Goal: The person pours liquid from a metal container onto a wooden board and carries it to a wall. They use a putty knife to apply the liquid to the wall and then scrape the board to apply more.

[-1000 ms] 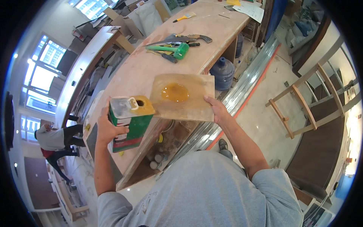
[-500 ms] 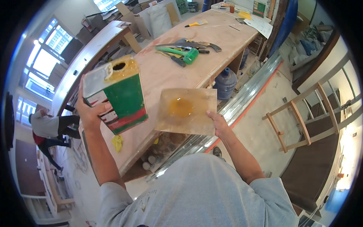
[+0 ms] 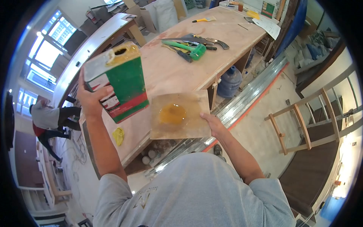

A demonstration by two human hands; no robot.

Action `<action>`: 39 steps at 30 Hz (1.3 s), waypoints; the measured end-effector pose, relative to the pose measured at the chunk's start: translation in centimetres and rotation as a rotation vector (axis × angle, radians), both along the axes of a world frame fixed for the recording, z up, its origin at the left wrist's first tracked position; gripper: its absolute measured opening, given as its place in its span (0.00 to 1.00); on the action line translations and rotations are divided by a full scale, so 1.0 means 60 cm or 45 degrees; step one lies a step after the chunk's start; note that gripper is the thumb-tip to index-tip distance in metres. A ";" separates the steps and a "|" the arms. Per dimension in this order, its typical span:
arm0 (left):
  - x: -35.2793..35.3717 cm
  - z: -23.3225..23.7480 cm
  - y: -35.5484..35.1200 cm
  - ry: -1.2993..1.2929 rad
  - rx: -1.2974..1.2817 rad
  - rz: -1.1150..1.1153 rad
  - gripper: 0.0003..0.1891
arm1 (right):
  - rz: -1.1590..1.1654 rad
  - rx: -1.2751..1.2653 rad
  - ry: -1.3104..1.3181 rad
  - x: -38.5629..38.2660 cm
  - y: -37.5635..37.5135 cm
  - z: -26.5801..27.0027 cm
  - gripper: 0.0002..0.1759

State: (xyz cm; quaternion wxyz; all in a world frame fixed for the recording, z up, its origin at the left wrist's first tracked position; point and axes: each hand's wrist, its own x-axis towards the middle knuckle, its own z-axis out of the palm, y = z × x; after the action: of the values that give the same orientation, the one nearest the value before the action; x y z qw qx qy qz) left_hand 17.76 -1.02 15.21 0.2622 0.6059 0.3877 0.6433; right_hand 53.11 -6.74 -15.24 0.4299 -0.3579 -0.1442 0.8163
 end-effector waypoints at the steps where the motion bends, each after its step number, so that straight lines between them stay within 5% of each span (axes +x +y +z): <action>1: -0.001 -0.013 0.003 0.016 -0.028 -0.013 0.58 | 0.019 0.000 -0.021 0.003 0.004 0.015 0.32; 12: -0.080 -0.165 0.082 0.039 -0.218 0.374 0.62 | -0.103 0.001 0.105 0.078 -0.042 0.026 0.32; 19: -0.115 -0.322 0.099 -0.004 -0.146 0.668 0.67 | -0.551 0.347 -0.273 0.128 0.092 0.284 0.29; 22: -0.112 -0.357 0.050 -0.017 -0.015 0.697 0.68 | -0.626 0.579 -0.210 0.229 0.174 0.361 0.26; 25: -0.110 -0.372 -0.017 -0.067 -0.169 0.429 0.67 | -0.639 0.685 -0.230 0.294 0.214 0.457 0.23; 29: -0.105 -0.419 -0.066 0.748 -0.177 1.068 0.64 | -0.524 0.695 -0.145 0.395 0.300 0.495 0.20; 31: -0.074 -0.423 -0.118 0.652 -0.411 1.147 0.60 | -0.407 0.775 -0.126 0.401 0.333 0.498 0.20; 37: 0.053 -0.548 -0.386 0.588 -0.722 1.348 0.51 | -0.099 0.819 -0.197 0.243 0.399 0.541 0.20; 39: 0.114 -0.584 -0.495 0.311 -1.228 1.286 0.48 | 0.050 0.837 -0.192 0.156 0.396 0.559 0.20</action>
State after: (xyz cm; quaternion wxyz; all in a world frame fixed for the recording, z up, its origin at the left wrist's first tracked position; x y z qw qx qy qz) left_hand 24.59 -30.70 -19.85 0.1256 0.2362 0.8896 0.3703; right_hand 62.46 16.99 18.27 0.4944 -0.2566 -0.4380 0.7056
